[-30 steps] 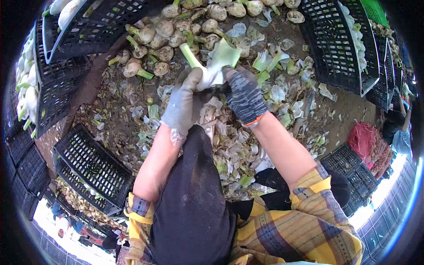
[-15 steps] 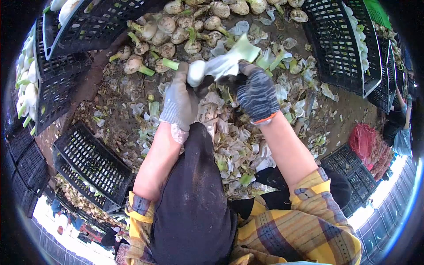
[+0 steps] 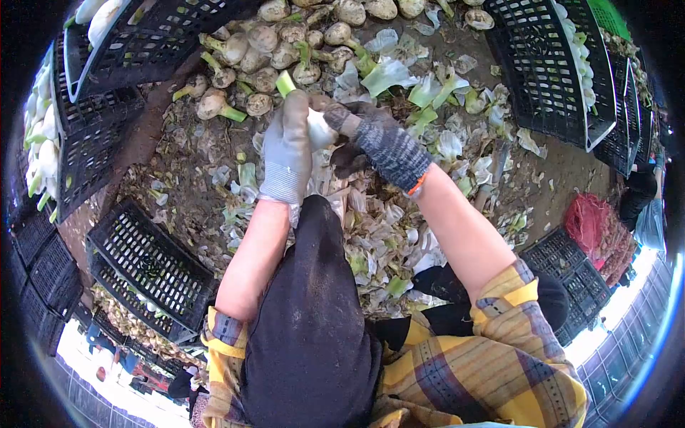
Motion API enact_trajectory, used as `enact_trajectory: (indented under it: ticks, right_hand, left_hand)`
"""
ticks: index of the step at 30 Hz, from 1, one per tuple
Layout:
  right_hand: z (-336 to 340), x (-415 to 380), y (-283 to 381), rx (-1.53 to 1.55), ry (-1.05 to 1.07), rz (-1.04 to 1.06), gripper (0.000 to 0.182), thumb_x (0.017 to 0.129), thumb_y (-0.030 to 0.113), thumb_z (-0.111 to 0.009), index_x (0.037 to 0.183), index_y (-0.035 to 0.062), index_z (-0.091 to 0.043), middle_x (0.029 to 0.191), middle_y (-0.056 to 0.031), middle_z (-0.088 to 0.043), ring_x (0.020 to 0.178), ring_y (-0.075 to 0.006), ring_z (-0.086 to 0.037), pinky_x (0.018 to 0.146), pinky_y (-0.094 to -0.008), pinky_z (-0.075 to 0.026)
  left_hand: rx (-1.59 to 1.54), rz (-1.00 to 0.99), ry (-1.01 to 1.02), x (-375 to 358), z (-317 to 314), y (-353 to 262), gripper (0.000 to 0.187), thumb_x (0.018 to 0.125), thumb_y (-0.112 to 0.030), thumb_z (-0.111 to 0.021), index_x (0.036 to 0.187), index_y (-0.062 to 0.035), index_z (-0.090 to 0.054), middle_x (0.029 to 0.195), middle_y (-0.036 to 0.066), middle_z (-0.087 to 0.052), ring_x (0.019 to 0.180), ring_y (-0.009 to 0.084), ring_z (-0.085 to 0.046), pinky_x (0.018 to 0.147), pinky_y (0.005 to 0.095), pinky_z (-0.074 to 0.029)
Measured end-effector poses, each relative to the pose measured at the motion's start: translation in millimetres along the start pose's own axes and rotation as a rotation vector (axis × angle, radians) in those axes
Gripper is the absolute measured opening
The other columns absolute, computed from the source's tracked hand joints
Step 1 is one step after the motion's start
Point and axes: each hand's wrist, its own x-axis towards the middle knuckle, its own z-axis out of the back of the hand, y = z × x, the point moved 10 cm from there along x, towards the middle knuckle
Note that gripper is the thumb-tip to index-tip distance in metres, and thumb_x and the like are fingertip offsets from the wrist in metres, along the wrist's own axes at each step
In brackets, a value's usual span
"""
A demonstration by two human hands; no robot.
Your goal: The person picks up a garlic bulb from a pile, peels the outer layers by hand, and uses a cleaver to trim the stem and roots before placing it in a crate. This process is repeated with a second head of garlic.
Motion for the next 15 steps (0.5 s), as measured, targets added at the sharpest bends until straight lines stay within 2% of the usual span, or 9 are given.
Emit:
enact_trajectory:
  ticks: [2, 6, 9, 12, 14, 15]
  right_hand:
    - [0, 6, 3, -0.129, 0.003, 0.073, 0.039, 0.080, 0.030, -0.064, 0.105, 0.0002, -0.058, 0.086, -0.0107, -0.062, 0.063, -0.0159, -0.062, 0.055, -0.0288, -0.053]
    - [0, -10, 3, 0.126, 0.126, -0.048, 0.033, 0.080, 0.021, -0.064, 0.101, -0.0044, -0.058, 0.084, -0.0115, -0.064, 0.061, -0.0155, -0.062, 0.057, -0.0280, -0.051]
    - [3, -8, 10, 0.027, 0.073, 0.051, 0.029, 0.080, 0.020, -0.063, 0.094, -0.0049, -0.060, 0.077, -0.0093, -0.063, 0.060, -0.0161, -0.062, 0.055, -0.0285, -0.051]
    - [8, -5, 10, -0.111, 0.053, 0.061, 0.027, 0.077, 0.020, -0.063, 0.089, -0.0038, -0.062, 0.071, -0.0129, -0.064, 0.062, -0.0212, -0.063, 0.057, -0.0321, -0.050]
    - [17, 6, 9, -0.373, -0.033, 0.196, 0.028, 0.073, 0.021, -0.063, 0.088, -0.0023, -0.063, 0.070, -0.0170, -0.063, 0.064, -0.0269, -0.063, 0.060, -0.0353, -0.050]
    - [17, 6, 12, -0.446, -0.046, 0.216, 0.028, 0.074, 0.020, -0.062, 0.090, -0.0025, -0.062, 0.071, -0.0166, -0.064, 0.064, -0.0257, -0.062, 0.061, -0.0346, -0.050]
  left_hand:
    - [0.073, -0.053, 0.045, -3, -3, -9, 0.067, 0.083, -0.060, -0.049, 0.098, 0.0037, -0.059, 0.078, 0.006, -0.060, 0.068, 0.0112, -0.057, 0.061, 0.0239, -0.048]
    - [0.123, -0.092, 0.019, -5, -2, -15, 0.064, 0.084, -0.059, -0.048, 0.097, 0.0030, -0.060, 0.076, 0.005, -0.059, 0.065, 0.0099, -0.055, 0.059, 0.0230, -0.047]
    - [0.129, -0.089, 0.035, -4, -1, -9, 0.062, 0.085, -0.058, -0.048, 0.096, 0.0019, -0.061, 0.076, 0.004, -0.059, 0.063, 0.0090, -0.054, 0.059, 0.0226, -0.046]
    - [0.137, -0.090, 0.033, -2, 0, -7, 0.060, 0.086, -0.056, -0.048, 0.096, 0.0013, -0.061, 0.077, 0.005, -0.059, 0.063, 0.0088, -0.053, 0.058, 0.0227, -0.046]
    - [0.165, -0.088, 0.038, -5, -2, -11, 0.059, 0.086, -0.055, -0.048, 0.096, 0.0013, -0.061, 0.078, 0.005, -0.059, 0.063, 0.0091, -0.053, 0.059, 0.0229, -0.046]
    - [0.143, -0.080, 0.017, -5, -1, -10, 0.058, 0.086, -0.055, -0.049, 0.096, 0.0012, -0.061, 0.077, 0.005, -0.059, 0.063, 0.0092, -0.053, 0.059, 0.0231, -0.046]
